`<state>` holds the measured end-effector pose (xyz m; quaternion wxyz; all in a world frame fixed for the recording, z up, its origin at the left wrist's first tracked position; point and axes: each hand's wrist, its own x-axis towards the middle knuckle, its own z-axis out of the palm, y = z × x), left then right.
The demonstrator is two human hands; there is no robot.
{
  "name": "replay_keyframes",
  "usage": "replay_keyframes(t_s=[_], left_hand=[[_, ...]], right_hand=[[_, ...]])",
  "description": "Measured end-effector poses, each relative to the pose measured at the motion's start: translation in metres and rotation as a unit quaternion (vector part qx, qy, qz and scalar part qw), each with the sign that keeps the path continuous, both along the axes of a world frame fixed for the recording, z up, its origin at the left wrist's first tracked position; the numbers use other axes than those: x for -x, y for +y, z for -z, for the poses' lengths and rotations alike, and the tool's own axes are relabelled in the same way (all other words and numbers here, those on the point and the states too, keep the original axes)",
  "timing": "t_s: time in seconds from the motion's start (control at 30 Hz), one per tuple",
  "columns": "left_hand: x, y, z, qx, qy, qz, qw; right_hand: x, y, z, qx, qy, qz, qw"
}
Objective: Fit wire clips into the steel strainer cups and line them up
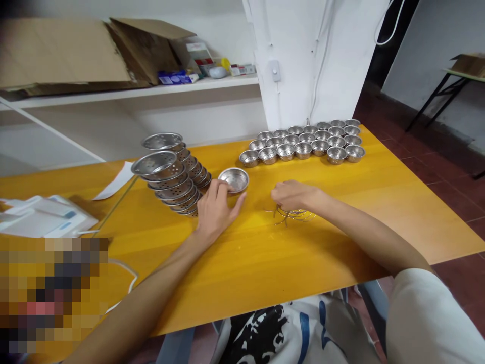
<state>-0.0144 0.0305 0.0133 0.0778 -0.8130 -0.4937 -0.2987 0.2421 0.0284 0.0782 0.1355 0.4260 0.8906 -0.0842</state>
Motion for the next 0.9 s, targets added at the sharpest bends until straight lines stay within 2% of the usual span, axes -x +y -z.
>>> replay_keyframes(t_s=[0.07,0.17,0.37,0.47,0.57,0.63,0.77,0.9], left_hand=[[-0.004,-0.012,0.001,0.014,-0.023,0.051,0.998],[-0.008,-0.024,0.007,0.078,-0.046,0.129,0.987],[-0.008,-0.023,0.012,0.215,-0.148,0.227,0.938],[-0.007,-0.016,0.014,0.281,-0.232,0.236,0.901],[-0.006,-0.011,0.018,0.356,-0.329,0.236,0.842],[-0.006,-0.008,0.02,0.385,-0.363,0.236,0.815],[-0.006,-0.008,0.02,0.387,-0.37,0.237,0.811],[-0.006,-0.009,0.019,0.395,-0.366,0.249,0.805]], right_hand=[[0.0,-0.002,-0.003,-0.002,-0.007,0.002,1.0],[-0.006,-0.001,-0.008,-0.011,0.011,0.011,1.0],[-0.019,0.006,-0.013,0.019,0.118,-0.004,0.993],[-0.017,0.008,-0.014,0.003,0.176,-0.006,0.984],[-0.017,0.009,-0.016,-0.01,0.206,-0.008,0.978],[-0.018,0.009,-0.019,-0.014,0.216,-0.017,0.976],[-0.012,0.008,-0.018,-0.068,0.218,0.013,0.974],[0.009,0.002,-0.006,-0.082,0.171,0.033,0.981]])
